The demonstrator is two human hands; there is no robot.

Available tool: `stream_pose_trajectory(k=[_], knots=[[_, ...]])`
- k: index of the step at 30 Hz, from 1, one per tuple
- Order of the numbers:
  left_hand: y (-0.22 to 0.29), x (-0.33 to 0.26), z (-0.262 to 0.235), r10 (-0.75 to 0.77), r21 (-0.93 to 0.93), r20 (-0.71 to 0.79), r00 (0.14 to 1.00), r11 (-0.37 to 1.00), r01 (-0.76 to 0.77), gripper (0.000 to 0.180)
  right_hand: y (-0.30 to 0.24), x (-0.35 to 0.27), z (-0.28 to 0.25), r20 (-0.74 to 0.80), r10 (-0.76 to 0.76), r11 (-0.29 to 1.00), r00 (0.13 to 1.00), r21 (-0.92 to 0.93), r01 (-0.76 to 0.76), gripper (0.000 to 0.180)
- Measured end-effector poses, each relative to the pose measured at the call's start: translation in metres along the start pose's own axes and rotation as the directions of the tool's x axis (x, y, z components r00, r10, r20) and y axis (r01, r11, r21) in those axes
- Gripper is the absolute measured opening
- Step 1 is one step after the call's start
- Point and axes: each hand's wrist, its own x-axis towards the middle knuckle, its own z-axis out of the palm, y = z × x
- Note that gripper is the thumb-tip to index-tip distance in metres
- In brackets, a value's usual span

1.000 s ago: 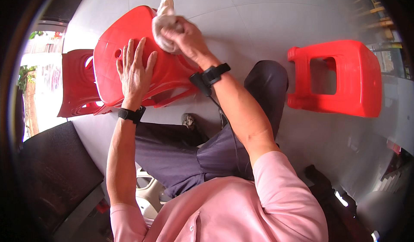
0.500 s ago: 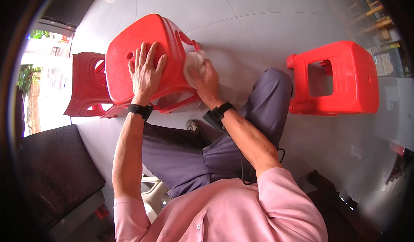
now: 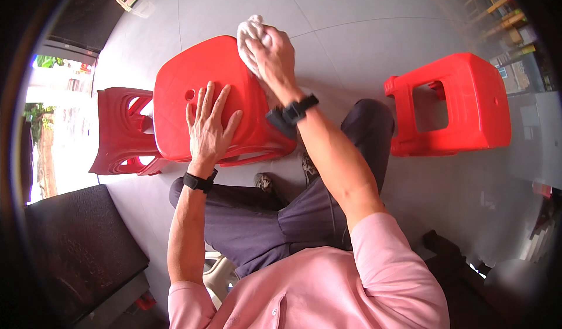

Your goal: Cleaning and wiping down red plastic stools with a white cloth.

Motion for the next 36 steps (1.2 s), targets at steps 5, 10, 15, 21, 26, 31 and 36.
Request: stream_pose_trajectory(k=[5,10,15,21,26,31,36], knots=[[0.006,0.007,0.004,-0.012,0.003,0.024,1.000,1.000,0.012,0.067,0.028,0.019,0.014,0.149,0.107,0.933,0.983,-0.356,-0.048,0.052],[0.003,0.002,-0.002,-0.021,0.017,0.012,1.000,1.000,0.021,0.067,0.037,-0.065,0.001,0.070,-0.064,0.989,0.996,-0.128,0.072,0.037],[0.007,0.005,0.004,-0.027,0.019,0.023,0.999,0.999,0.026,0.068,0.075,-0.149,-0.044,0.046,-0.075,0.949,0.996,-0.303,0.085,0.042],[0.007,0.000,0.001,-0.055,0.030,0.040,0.998,0.998,0.054,0.067,0.062,-0.145,-0.064,-0.032,0.396,0.899,0.918,-0.193,-0.394,0.049],[0.009,-0.001,0.001,-0.046,0.029,0.040,0.998,0.999,0.045,0.067,0.075,-0.157,-0.059,0.131,-0.192,0.948,0.973,-0.233,0.218,0.035],[0.017,0.005,0.009,-0.032,0.008,0.039,0.999,0.999,0.032,0.066,0.148,-0.175,-0.075,0.052,-0.058,0.915,0.997,-0.396,0.074,0.028],[-0.003,-0.004,0.006,-0.039,0.037,0.003,0.999,0.999,0.039,0.065,0.163,-0.151,-0.096,-0.010,0.635,0.542,0.772,-0.707,-0.455,0.044]])
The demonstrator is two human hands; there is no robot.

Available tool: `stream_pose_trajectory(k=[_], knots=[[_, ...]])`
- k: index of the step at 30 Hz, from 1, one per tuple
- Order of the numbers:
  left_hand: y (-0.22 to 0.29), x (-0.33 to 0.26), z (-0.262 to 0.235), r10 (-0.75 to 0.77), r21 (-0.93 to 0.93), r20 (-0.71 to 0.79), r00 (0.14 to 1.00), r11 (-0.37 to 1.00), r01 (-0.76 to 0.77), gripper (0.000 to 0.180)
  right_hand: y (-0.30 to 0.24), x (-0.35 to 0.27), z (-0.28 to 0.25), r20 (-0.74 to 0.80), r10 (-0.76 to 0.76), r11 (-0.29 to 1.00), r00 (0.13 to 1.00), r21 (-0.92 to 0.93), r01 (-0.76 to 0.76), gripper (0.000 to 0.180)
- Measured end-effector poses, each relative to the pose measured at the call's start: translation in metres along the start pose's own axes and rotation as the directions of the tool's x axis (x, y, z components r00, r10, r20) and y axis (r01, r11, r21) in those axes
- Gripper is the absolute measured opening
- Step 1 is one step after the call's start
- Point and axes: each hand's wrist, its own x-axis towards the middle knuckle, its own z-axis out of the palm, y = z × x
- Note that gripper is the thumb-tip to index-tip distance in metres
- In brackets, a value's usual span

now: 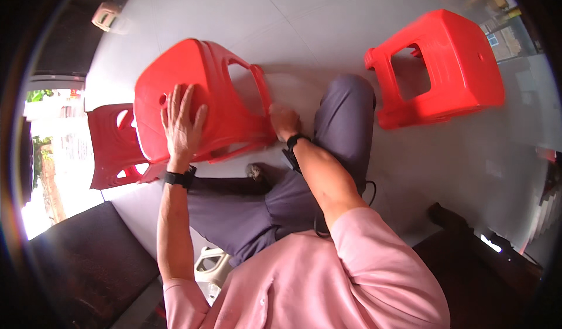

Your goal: Cleaning and wiping down red plastic stools with a white cloth.

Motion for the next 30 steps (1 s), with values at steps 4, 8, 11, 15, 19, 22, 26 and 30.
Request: stream_pose_trajectory(k=[4,8,11,15,19,22,26,30], knots=[[-0.003,0.000,0.002,-0.011,-0.008,0.007,1.000,1.000,0.011,0.064,0.001,0.032,-0.003,-0.230,0.367,0.855,0.901,0.466,-0.229,0.059],[0.020,0.016,0.016,0.046,-0.047,-0.017,0.999,0.998,-0.047,0.065,0.031,0.100,-0.025,-0.282,0.275,0.816,0.919,0.574,-0.068,0.054],[-0.003,-0.003,0.002,-0.025,-0.008,-0.007,1.000,1.000,0.025,0.064,-0.028,0.071,-0.012,-0.214,-0.131,0.959,0.968,0.222,0.178,0.045],[-0.003,-0.007,-0.006,-0.028,0.003,-0.019,0.999,1.000,0.028,0.064,-0.041,0.069,0.006,0.103,-0.143,0.990,0.984,0.011,0.143,0.037],[0.034,0.025,0.013,0.061,-0.103,-0.051,0.997,0.992,-0.066,0.064,0.092,0.109,0.039,-0.103,-0.471,0.882,0.876,-0.021,0.472,0.031],[0.005,0.000,0.002,-0.011,-0.021,-0.021,1.000,1.000,0.010,0.064,0.054,0.054,0.079,-0.059,-0.469,0.882,0.881,0.031,0.471,0.028],[0.002,-0.001,0.000,-0.021,-0.016,-0.027,0.999,1.000,0.021,0.063,0.055,0.040,0.056,0.295,-0.228,0.810,0.928,-0.471,0.349,0.026],[0.017,0.013,0.005,0.020,-0.050,-0.042,0.999,0.999,-0.022,0.062,0.103,0.045,0.048,0.193,-0.180,0.938,0.965,-0.263,0.227,0.041]])
